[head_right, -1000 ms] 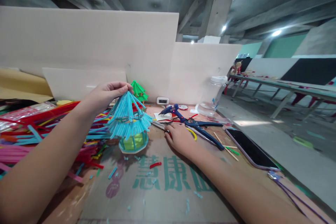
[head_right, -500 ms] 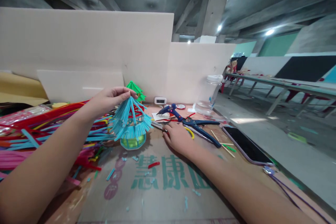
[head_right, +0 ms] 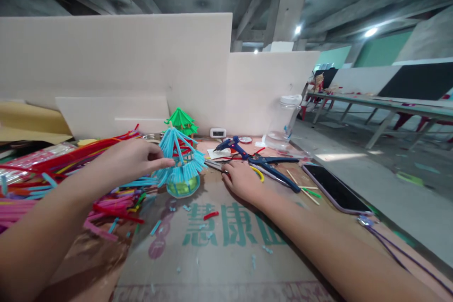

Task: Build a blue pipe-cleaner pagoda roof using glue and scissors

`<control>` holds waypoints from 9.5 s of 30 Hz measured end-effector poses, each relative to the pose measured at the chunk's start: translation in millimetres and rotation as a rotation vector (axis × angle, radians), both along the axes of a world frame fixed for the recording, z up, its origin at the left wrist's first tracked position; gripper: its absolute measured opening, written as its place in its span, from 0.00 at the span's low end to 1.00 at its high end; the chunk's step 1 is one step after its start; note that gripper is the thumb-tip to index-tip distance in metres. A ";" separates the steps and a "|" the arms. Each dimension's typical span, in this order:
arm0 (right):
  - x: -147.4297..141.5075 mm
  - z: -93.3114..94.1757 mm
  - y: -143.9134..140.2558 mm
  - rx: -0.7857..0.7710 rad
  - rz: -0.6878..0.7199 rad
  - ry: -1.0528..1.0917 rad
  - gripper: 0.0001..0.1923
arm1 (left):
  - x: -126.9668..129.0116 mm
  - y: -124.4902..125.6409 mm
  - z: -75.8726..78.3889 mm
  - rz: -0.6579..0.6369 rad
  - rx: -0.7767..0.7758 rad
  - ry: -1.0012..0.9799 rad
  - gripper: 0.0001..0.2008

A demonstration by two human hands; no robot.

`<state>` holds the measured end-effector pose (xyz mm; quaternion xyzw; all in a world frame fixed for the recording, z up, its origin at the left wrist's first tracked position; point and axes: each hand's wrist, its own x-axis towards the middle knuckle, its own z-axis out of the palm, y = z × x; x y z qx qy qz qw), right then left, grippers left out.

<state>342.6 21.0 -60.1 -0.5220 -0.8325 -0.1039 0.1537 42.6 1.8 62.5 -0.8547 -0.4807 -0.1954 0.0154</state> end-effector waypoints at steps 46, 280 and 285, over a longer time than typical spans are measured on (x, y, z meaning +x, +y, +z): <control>1.2 -1.9 2.1 0.028 0.011 -0.015 0.12 | 1.6 32.1 -17.2 -0.032 -0.297 -0.232 0.18; -55.5 25.5 -85.2 -1.271 0.982 0.345 0.31 | 63.3 -4.8 56.8 -0.364 0.391 -0.726 0.08; -57.9 43.2 -78.6 -0.913 0.631 0.516 0.28 | 65.6 -3.6 56.9 -0.393 0.389 -0.732 0.07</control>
